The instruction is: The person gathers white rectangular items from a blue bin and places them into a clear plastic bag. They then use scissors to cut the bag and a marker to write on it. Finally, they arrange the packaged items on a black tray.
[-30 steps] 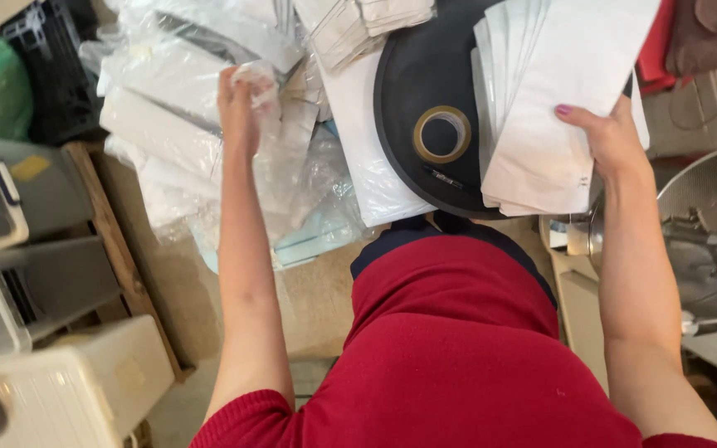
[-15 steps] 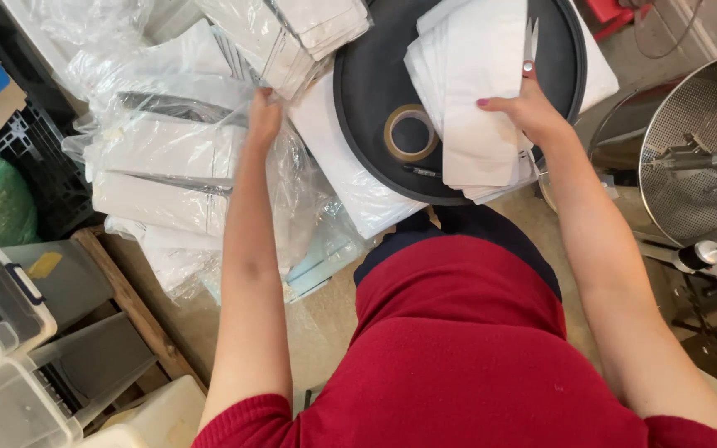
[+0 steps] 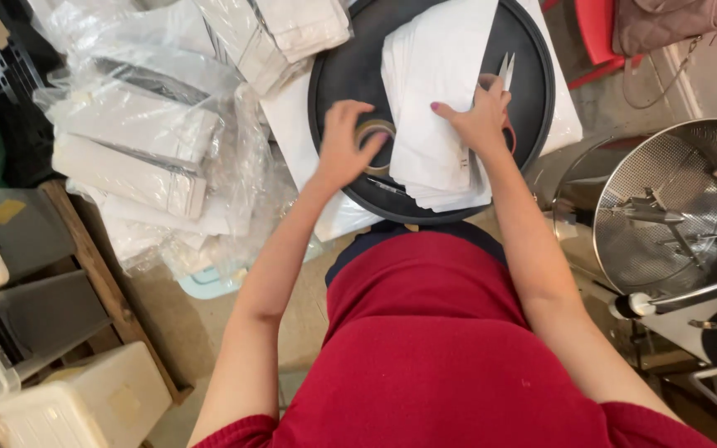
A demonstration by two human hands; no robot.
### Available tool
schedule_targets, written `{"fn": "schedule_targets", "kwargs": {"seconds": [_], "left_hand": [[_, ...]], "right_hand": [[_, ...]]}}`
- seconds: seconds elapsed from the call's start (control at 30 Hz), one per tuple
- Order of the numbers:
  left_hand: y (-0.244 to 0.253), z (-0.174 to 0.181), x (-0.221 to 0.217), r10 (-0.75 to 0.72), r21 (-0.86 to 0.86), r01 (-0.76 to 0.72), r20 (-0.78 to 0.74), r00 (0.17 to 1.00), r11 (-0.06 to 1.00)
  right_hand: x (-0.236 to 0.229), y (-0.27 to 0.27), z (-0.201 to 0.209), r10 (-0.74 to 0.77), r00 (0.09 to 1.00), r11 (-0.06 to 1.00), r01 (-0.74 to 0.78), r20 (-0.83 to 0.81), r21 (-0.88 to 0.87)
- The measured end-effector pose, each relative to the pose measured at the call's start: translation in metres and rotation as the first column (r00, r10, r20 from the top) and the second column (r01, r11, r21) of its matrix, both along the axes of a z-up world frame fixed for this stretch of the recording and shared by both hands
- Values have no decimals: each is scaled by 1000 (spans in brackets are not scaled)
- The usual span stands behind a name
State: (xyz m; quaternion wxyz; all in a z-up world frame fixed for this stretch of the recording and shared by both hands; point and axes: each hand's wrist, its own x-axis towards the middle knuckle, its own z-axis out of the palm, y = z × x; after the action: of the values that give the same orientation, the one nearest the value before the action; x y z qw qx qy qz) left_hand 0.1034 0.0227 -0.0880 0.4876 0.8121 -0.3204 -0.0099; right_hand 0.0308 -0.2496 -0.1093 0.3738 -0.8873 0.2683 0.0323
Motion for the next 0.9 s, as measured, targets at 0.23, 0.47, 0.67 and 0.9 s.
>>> {"fn": "schedule_targets", "kwargs": {"seconds": [0.23, 0.47, 0.67, 0.9], "left_hand": [[-81, -17, -25, 169, 446, 34, -407, 898, 895], [-41, -68, -34, 93, 326, -22, -204, 975, 945], [-10, -83, -25, 121, 548, -31, -128, 984, 836], [9, -84, 13, 338, 739, -305, 111, 935, 601]], "right_hand": [[-9, -1, 30, -70, 996, 929, 82, -48, 361], [-5, -18, 3, -38, 996, 894, 68, -77, 443], [-3, -11, 11, -101, 993, 883, 119, -64, 454], [-6, -5, 22, -107, 993, 904, 117, -46, 412]]}}
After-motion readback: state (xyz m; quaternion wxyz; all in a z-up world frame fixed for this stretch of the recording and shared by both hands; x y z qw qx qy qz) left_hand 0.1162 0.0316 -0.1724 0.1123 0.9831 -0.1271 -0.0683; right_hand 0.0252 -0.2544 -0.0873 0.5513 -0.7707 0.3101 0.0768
